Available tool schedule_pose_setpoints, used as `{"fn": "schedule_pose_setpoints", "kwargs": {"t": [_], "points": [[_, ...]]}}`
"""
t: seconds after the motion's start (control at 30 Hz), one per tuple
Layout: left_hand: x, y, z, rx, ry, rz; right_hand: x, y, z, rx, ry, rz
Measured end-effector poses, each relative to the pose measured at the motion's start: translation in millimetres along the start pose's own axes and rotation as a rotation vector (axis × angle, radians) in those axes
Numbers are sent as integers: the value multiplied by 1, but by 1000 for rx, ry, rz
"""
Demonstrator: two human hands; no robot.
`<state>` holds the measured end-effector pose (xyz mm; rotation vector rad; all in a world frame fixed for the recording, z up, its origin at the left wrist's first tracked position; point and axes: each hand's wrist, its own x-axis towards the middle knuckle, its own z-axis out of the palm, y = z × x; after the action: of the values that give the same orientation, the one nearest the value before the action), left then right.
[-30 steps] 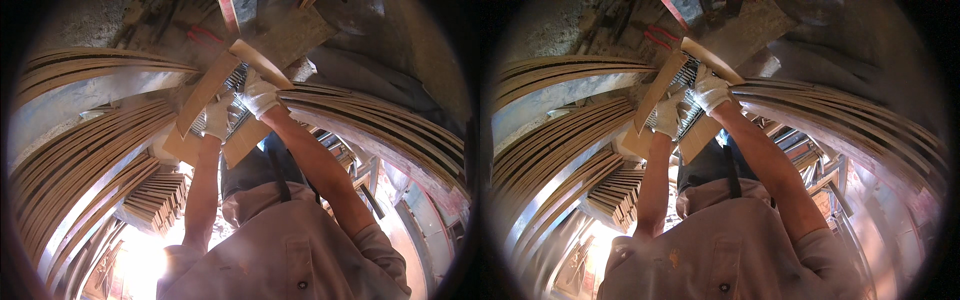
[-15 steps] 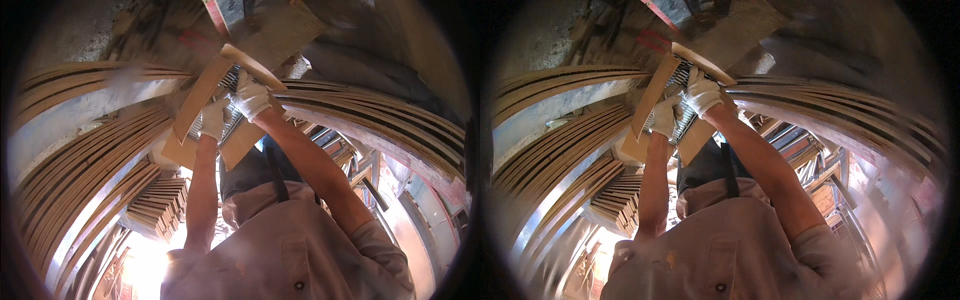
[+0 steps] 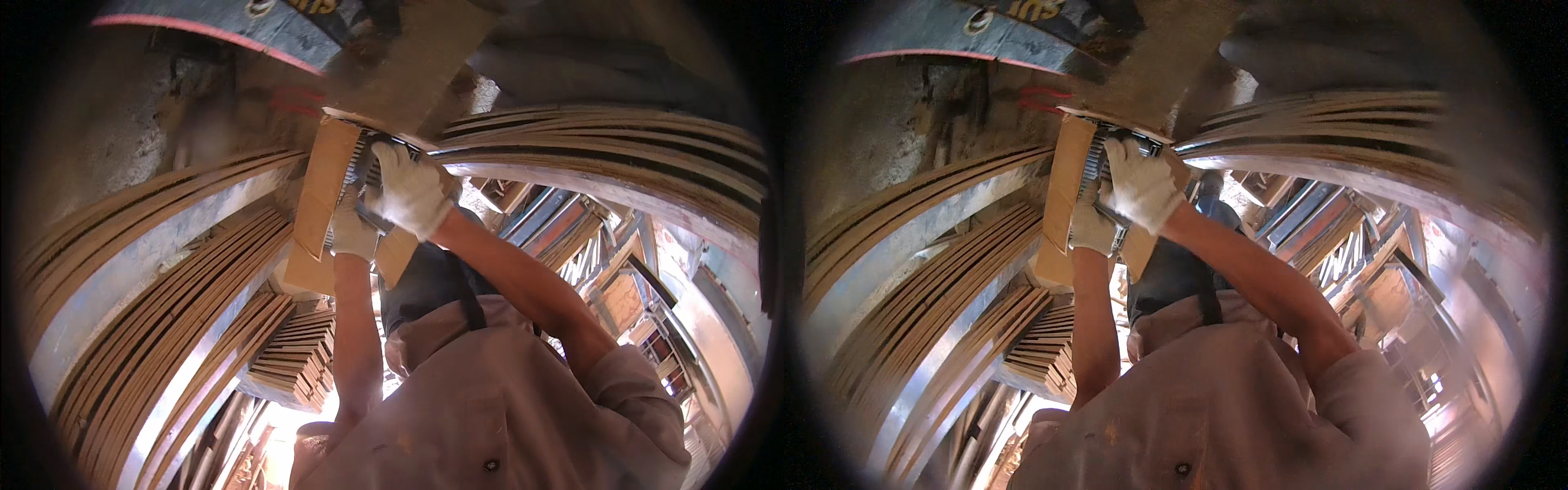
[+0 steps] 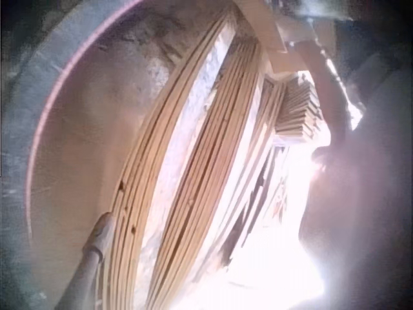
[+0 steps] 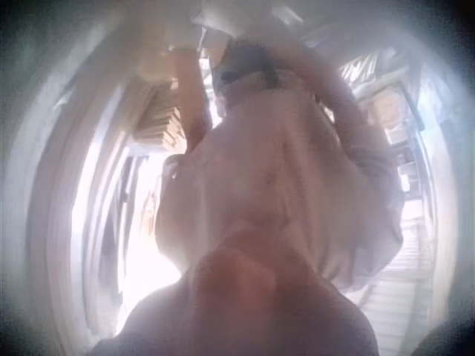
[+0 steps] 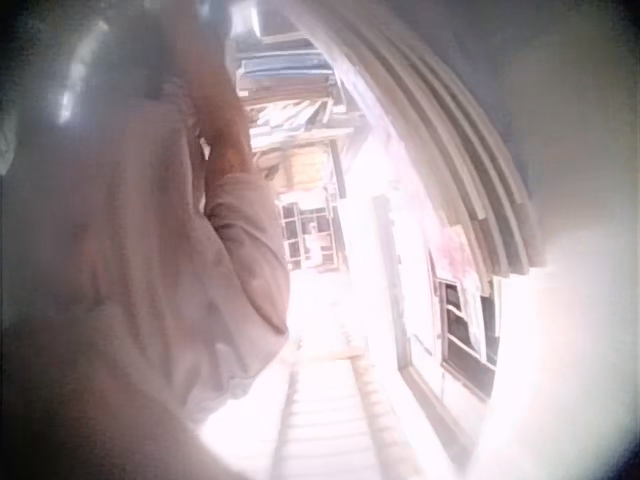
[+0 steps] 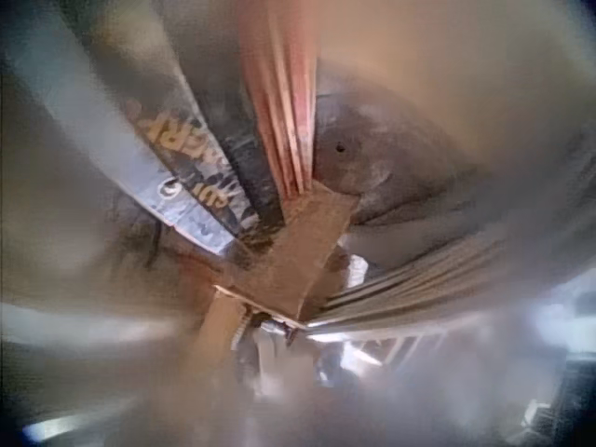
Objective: The person unpacks small wooden pieces from a cardboard box, stacks them on a workbench, and then uses a nail gun to fasten them into a frame structure. The person handles the pieces one at a time and secures them with a pneumatic nail gun.
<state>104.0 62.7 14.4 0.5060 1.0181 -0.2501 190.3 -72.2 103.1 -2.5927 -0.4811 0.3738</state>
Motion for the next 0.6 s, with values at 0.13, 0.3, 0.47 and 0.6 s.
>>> {"fn": "schedule_pose_setpoints", "kwargs": {"t": [0.13,0.3,0.47,0.6], "points": [[-23,8,34,-359,-485,-128,-56,-8,-26,120,153,56],[-73,-20,94,203,-394,119,-126,15,-43,311,158,303],[-91,-106,135,635,-411,69,-200,59,-75,440,108,663],[-97,-219,158,1047,-570,0,-295,111,-74,643,154,970]]}}
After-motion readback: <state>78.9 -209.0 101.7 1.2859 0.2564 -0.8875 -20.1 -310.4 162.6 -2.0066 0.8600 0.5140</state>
